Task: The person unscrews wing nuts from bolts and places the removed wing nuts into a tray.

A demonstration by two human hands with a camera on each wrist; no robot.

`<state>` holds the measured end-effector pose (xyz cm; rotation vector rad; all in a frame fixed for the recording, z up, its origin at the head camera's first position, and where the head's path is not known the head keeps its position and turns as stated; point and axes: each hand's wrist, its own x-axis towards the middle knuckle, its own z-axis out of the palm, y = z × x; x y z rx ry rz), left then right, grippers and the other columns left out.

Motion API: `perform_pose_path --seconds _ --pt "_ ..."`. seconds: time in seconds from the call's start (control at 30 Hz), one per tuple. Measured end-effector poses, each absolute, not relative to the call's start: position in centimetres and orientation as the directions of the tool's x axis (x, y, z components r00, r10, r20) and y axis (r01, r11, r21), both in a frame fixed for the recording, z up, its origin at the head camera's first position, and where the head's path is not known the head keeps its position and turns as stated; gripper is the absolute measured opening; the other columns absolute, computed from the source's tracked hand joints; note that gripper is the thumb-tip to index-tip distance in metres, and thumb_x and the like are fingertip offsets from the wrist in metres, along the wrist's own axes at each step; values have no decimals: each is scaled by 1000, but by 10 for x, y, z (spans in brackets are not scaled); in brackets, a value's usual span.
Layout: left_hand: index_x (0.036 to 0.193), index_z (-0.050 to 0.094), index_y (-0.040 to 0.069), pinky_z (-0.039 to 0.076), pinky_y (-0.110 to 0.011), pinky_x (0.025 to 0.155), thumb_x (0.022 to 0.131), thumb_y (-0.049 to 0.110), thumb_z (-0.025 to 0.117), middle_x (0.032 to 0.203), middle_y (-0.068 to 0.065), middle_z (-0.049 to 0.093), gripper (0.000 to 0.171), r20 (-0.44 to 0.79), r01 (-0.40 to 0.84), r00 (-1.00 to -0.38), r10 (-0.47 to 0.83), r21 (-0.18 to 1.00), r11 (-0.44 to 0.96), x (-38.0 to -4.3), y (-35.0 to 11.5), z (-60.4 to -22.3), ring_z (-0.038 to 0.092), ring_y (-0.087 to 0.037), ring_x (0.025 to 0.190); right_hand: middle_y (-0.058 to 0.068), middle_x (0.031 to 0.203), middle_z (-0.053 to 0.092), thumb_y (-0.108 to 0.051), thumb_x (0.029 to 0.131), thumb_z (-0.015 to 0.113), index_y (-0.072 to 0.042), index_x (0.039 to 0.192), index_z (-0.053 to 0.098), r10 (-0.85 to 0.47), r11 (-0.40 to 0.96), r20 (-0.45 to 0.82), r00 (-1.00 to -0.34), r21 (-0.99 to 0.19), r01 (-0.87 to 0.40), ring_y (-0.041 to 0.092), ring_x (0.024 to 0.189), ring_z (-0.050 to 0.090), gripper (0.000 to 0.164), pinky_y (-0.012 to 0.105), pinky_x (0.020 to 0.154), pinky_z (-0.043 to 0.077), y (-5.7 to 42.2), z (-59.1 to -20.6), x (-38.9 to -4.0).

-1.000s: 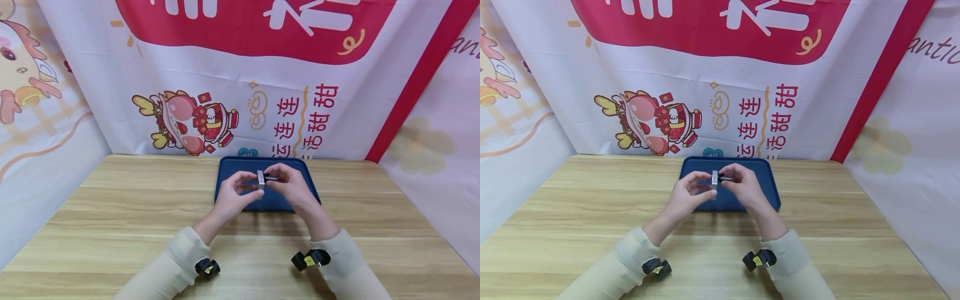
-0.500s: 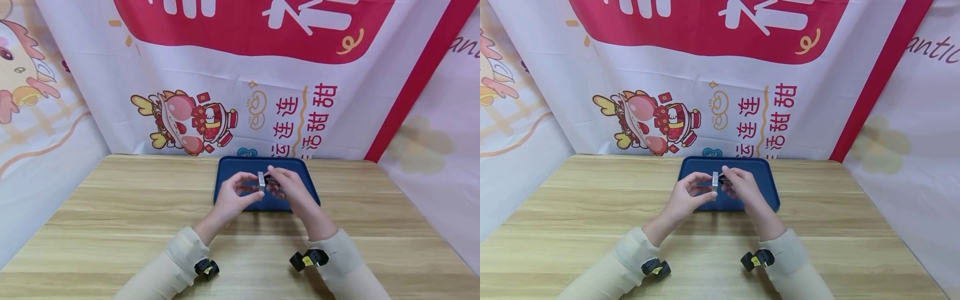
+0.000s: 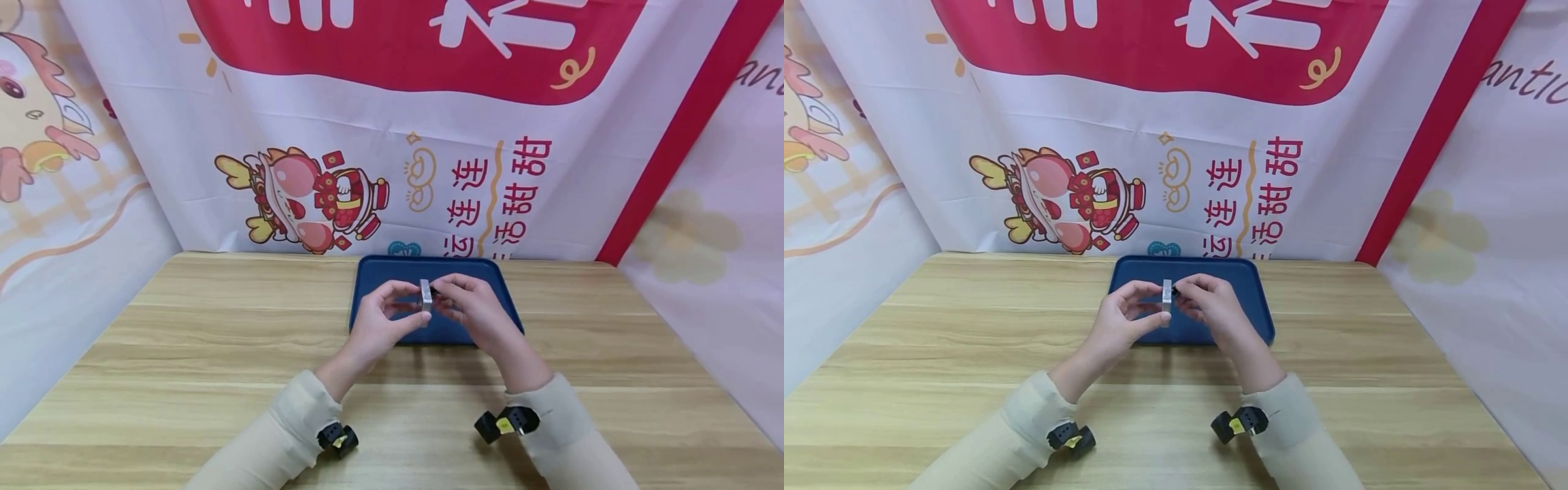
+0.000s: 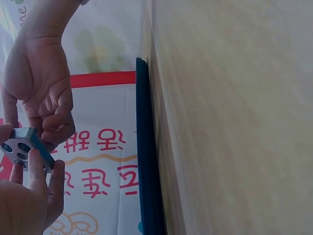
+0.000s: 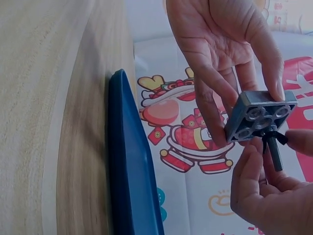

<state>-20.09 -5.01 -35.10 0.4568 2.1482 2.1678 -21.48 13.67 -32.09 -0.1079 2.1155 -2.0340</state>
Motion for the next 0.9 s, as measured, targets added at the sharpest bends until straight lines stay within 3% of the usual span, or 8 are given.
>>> perform_pose_path --seconds 0.2,0.33,0.63,0.9 --pt "121 62 10 60 -35 87 87 9 76 128 -8 67 37 174 172 -955 239 985 -30 -201 -51 -351 66 -24 108 5 116 64 -21 102 56 2 130 58 -251 88 -65 -966 -995 44 14 101 61 36 31 100 54 141 -322 -217" --pt "121 62 10 60 -35 87 87 9 75 128 -9 66 36 173 170 -954 244 985 -34 -201 -51 -351 66 -24 108 11 126 62 -16 101 57 1 134 57 -280 110 -38 -959 -994 8 13 107 63 37 32 102 53 144 -323 -218" --pt "121 62 10 60 -35 87 87 9 76 129 -9 66 37 172 168 -954 245 985 -35 -201 -51 -352 66 -24 108 6 113 65 -9 96 64 -6 127 61 -265 224 41 -963 -969 -103 21 101 59 31 27 91 52 144 -323 -216" --pt "120 62 10 61 -35 86 87 10 76 127 -8 67 35 181 182 -955 233 983 -18 -204 -55 -349 66 -24 107 11 120 65 -5 95 64 -7 124 62 -260 263 86 -962 -952 -156 22 103 59 28 29 92 52 142 -322 -215"
